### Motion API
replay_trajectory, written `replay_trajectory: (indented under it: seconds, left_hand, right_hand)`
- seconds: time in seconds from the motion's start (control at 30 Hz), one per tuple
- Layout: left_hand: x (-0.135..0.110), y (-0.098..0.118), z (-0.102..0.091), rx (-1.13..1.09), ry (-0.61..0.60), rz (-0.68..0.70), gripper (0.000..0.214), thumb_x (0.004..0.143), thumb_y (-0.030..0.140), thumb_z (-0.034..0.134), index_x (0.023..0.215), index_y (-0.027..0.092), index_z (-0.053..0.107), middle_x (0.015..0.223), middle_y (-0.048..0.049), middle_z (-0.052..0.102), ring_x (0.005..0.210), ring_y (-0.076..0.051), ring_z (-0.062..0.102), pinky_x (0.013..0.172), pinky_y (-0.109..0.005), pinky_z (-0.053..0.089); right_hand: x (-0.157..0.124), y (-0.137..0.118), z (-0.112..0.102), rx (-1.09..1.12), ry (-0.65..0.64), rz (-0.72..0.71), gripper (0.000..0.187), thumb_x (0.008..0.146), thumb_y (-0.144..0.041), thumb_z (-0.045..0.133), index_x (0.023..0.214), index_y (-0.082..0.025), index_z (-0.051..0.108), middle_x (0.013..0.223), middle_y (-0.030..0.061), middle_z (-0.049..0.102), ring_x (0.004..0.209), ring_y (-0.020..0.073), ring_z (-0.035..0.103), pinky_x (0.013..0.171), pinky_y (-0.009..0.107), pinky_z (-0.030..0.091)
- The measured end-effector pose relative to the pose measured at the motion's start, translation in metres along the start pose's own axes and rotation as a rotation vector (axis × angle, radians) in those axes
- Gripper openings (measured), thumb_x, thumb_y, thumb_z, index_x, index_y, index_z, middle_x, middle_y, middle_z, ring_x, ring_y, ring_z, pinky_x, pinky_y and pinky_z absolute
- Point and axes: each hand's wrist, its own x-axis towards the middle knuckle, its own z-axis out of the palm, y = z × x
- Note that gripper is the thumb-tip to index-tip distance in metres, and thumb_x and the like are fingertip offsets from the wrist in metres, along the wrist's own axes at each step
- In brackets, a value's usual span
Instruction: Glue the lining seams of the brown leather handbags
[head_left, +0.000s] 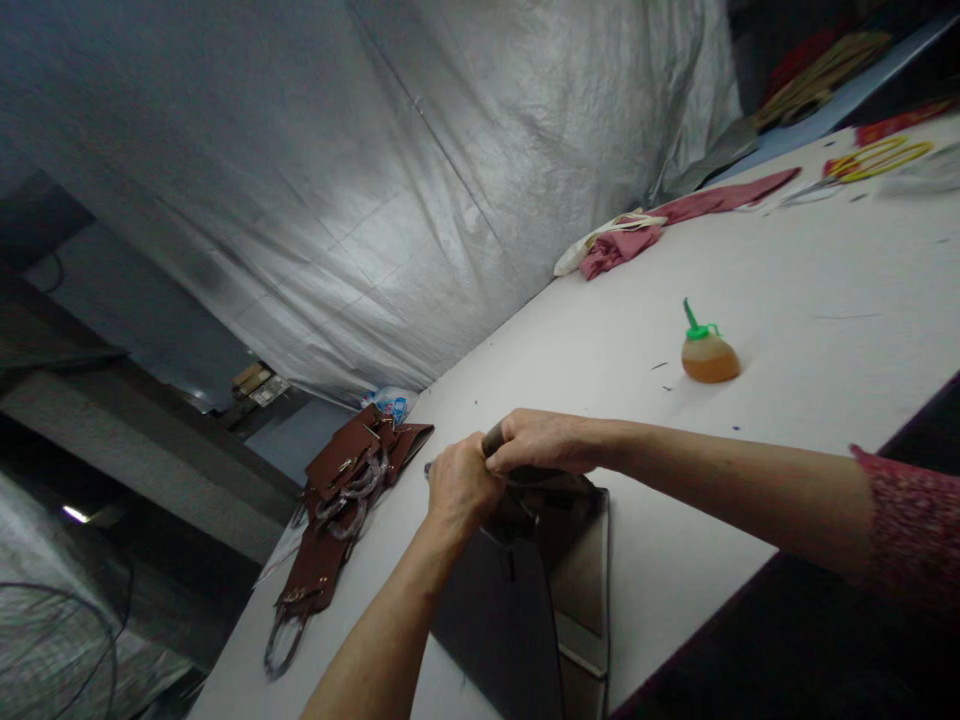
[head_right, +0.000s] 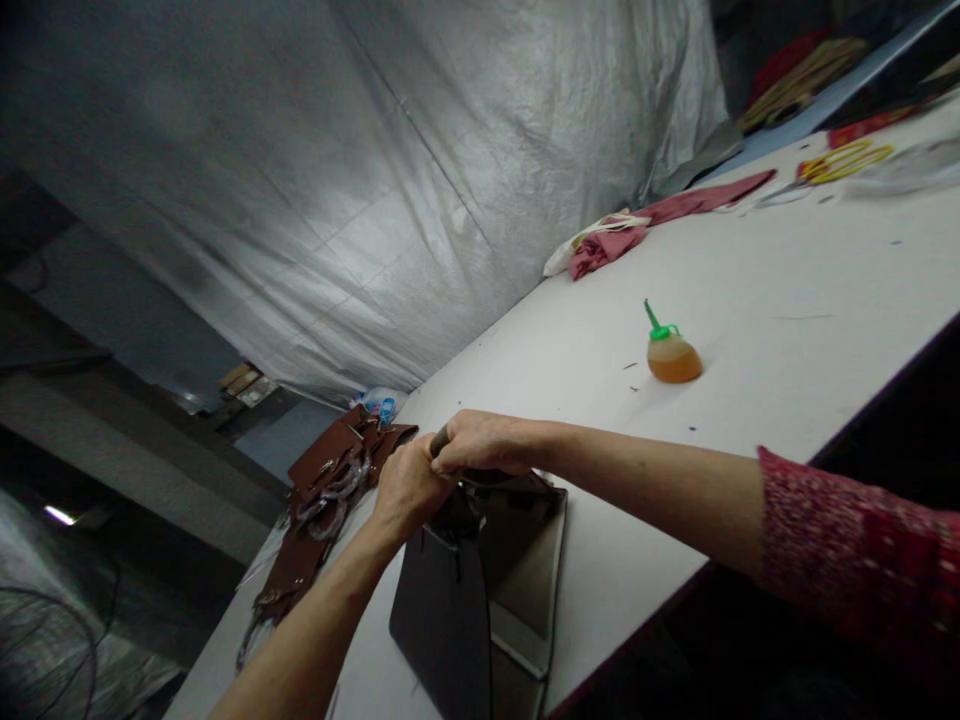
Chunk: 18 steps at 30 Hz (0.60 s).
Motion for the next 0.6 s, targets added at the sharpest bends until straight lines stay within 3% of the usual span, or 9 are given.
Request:
replay_trajectory:
  seconds: [0.07, 0.17, 0.23, 0.27, 0.3, 0.37, 0.47, 0.53, 0.6]
  left_hand:
    - [0.005, -0.001, -0.003, 0.135, -0.069, -0.031, 0.021, 0.085, 0.034, 0.062, 0.094, 0.024, 0.077, 0.091, -0.0142, 0.078, 0.09, -0.034, 0.074, 0.079, -0.039, 0.053]
    - [0.013, -0.014, -0.005, 0.202, -0.086, -0.119, 0.028, 0.082, 0.018, 0.058, 0.102, 0.022, 0.078, 0.099, -0.016, 0.078, 0.096, -0.033, 0.074, 0.08, -0.036, 0.053]
    - [0.017, -0.023, -0.003, 0.192, -0.083, -0.146, 0.033, 0.081, 0.014, 0.057, 0.106, 0.021, 0.077, 0.1, -0.0166, 0.077, 0.098, -0.032, 0.073, 0.081, -0.036, 0.052]
    - [0.019, -0.026, -0.001, 0.183, -0.084, -0.146, 0.031, 0.083, 0.015, 0.056, 0.107, 0.021, 0.076, 0.1, -0.0166, 0.077, 0.099, -0.032, 0.073, 0.081, -0.037, 0.052]
    - [0.02, -0.028, 0.001, 0.173, -0.086, -0.137, 0.028, 0.085, 0.018, 0.057, 0.106, 0.02, 0.075, 0.1, -0.0165, 0.076, 0.099, -0.033, 0.072, 0.08, -0.037, 0.052]
    - [0.021, -0.029, 0.006, 0.147, -0.095, -0.088, 0.022, 0.088, 0.025, 0.059, 0.105, 0.019, 0.073, 0.108, -0.0159, 0.073, 0.103, -0.032, 0.07, 0.082, -0.037, 0.051]
    - [0.019, -0.032, 0.012, 0.094, -0.117, 0.02, 0.018, 0.091, 0.026, 0.059, 0.107, 0.022, 0.068, 0.128, -0.0105, 0.066, 0.116, -0.026, 0.063, 0.086, -0.031, 0.047]
    - [0.017, -0.036, 0.015, 0.062, -0.142, 0.066, 0.018, 0.093, 0.021, 0.056, 0.107, 0.024, 0.065, 0.124, -0.006, 0.067, 0.114, -0.022, 0.062, 0.085, -0.028, 0.045]
    - [0.015, -0.043, 0.017, 0.044, -0.166, 0.069, 0.015, 0.093, 0.019, 0.052, 0.104, 0.024, 0.062, 0.107, -0.0045, 0.07, 0.1, -0.02, 0.064, 0.078, -0.027, 0.044]
  right_hand:
    - [-0.011, 0.007, -0.01, 0.014, 0.051, -0.024, 0.012, 0.082, -0.018, 0.058, 0.077, -0.013, 0.068, 0.073, 0.0006, 0.066, 0.067, 0.0116, 0.061, 0.058, 0.021, 0.049]
    - [-0.027, 0.024, -0.027, -0.038, 0.137, -0.031, 0.034, 0.086, -0.027, 0.053, 0.112, -0.014, 0.07, 0.107, 0.0085, 0.073, 0.094, 0.0179, 0.068, 0.069, 0.024, 0.056]
    - [-0.031, 0.043, -0.032, -0.147, 0.166, 0.033, 0.052, 0.087, -0.032, 0.055, 0.135, -0.012, 0.059, 0.109, 0.0128, 0.073, 0.083, 0.0206, 0.071, 0.058, 0.028, 0.055]
    - [-0.031, 0.054, -0.032, -0.221, 0.165, 0.073, 0.061, 0.085, -0.033, 0.06, 0.141, -0.011, 0.055, 0.1, 0.0126, 0.074, 0.071, 0.0213, 0.07, 0.053, 0.03, 0.053]
    - [-0.029, 0.065, -0.029, -0.301, 0.162, 0.106, 0.066, 0.08, -0.032, 0.068, 0.141, -0.01, 0.055, 0.089, 0.0107, 0.074, 0.065, 0.0224, 0.069, 0.052, 0.031, 0.052]
    - [-0.019, 0.085, -0.021, -0.449, 0.161, 0.132, 0.059, 0.073, -0.028, 0.08, 0.127, -0.011, 0.066, 0.082, 0.0086, 0.073, 0.074, 0.0257, 0.07, 0.064, 0.035, 0.054]
    - [0.003, 0.102, -0.012, -0.58, 0.152, 0.136, 0.023, 0.09, -0.031, 0.072, 0.107, -0.016, 0.071, 0.096, 0.0067, 0.073, 0.094, 0.0229, 0.069, 0.086, 0.041, 0.055]
    - [0.018, 0.103, -0.012, -0.614, 0.15, 0.152, 0.022, 0.099, -0.036, 0.063, 0.106, -0.017, 0.07, 0.104, 0.0057, 0.072, 0.096, 0.0202, 0.068, 0.089, 0.042, 0.056]
    - [0.029, 0.101, -0.014, -0.622, 0.15, 0.179, 0.027, 0.1, -0.039, 0.062, 0.113, -0.016, 0.067, 0.108, 0.0062, 0.07, 0.094, 0.0194, 0.068, 0.086, 0.041, 0.058]
